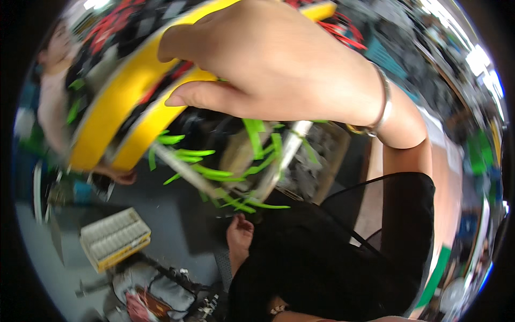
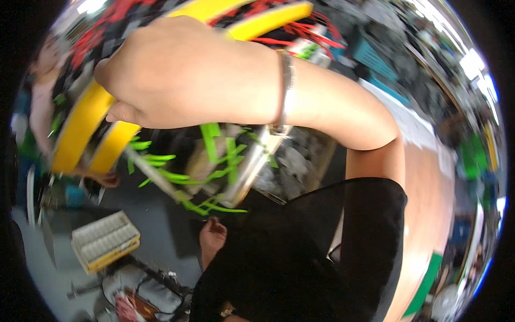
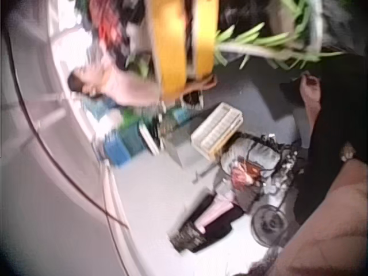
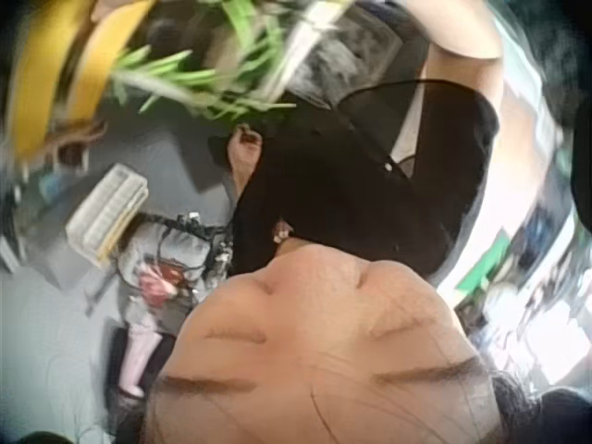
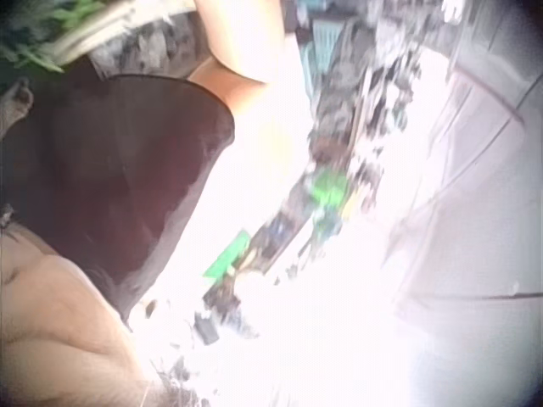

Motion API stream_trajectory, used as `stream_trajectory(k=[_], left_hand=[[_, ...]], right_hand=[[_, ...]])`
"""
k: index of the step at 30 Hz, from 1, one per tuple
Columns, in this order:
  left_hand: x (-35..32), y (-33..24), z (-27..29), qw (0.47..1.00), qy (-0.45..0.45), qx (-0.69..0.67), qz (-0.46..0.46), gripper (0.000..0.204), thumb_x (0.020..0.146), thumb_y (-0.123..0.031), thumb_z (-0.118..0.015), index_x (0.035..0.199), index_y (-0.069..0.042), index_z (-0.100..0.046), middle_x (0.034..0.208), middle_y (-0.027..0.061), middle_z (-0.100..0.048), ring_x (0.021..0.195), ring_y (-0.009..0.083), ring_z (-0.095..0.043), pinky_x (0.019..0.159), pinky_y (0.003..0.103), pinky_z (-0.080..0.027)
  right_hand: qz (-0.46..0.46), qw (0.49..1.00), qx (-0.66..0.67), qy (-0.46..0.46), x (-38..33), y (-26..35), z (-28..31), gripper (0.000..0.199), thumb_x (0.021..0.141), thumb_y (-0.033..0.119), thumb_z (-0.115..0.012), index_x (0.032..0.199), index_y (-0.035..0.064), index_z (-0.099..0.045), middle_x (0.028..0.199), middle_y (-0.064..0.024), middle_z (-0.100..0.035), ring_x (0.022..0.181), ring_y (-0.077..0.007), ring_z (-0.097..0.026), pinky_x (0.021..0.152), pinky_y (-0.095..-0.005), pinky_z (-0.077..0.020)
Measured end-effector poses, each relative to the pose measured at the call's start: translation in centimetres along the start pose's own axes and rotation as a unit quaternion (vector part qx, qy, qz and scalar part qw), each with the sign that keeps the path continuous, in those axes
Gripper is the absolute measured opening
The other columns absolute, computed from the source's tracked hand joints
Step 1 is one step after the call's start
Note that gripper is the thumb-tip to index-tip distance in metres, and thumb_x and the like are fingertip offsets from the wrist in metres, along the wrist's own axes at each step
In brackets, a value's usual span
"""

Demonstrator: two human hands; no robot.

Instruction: The person assembles electronic components, including a head-mounted device with wires, using pliers and a soldering iron. They organize trays of wired units, collect metal pins into a container, and move around the workshop to retrieve and place items.

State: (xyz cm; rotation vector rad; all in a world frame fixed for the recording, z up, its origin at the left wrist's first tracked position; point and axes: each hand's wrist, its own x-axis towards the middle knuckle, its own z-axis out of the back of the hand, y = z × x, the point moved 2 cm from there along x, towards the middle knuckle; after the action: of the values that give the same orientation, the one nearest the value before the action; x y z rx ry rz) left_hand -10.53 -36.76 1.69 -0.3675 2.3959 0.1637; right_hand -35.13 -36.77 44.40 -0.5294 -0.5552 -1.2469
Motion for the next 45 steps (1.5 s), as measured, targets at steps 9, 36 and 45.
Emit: stream_trajectory(k=[9,36,45], left_hand=[[2.6,2.1,-4.3,0.971,-0.121,0.202,0.033,0.013,0.08,-0.014,-0.049,0.073,-0.003,-0.054,0.067,0.0053,-0.054,0.062,0.0176,-0.052,0.059,0.031,-0.044],[21.2,26.1,-12.5,0.7,0.047,0.705,0.108,0.018,0.084,-0.018,-0.05,0.096,-0.005,-0.047,0.083,0.0031,-0.052,0.065,0.0074,-0.049,0.056,0.022,-0.042],[51.7,44.6,-18.3,0.498,0.16,0.841,-0.14,0.032,0.075,-0.018,-0.053,0.098,0.004,-0.049,0.096,0.0229,-0.054,0.093,0.0361,-0.05,0.077,0.038,-0.04]], right_hand=[[-0.601,0.795,0.049,-0.074,-32.3,-5.5,7.9,0.023,0.084,0.023,-0.05,0.084,0.0011,-0.058,0.063,-0.0062,-0.058,0.052,-0.0079,-0.051,0.047,-0.023,-0.0415],[-0.762,0.512,-0.387,0.084,-73.5,-4.5,-0.2,0.051,0.083,0.036,-0.043,0.121,0.0032,-0.035,0.127,-0.013,-0.035,0.12,-0.0278,-0.029,0.098,-0.0432,-0.0213],[-0.793,0.514,-0.324,0.049,-71.7,-5.8,0.0,0.043,0.081,0.025,-0.046,0.118,0.0045,-0.04,0.124,-0.0142,-0.038,0.118,-0.0291,-0.031,0.098,-0.041,-0.0208]])
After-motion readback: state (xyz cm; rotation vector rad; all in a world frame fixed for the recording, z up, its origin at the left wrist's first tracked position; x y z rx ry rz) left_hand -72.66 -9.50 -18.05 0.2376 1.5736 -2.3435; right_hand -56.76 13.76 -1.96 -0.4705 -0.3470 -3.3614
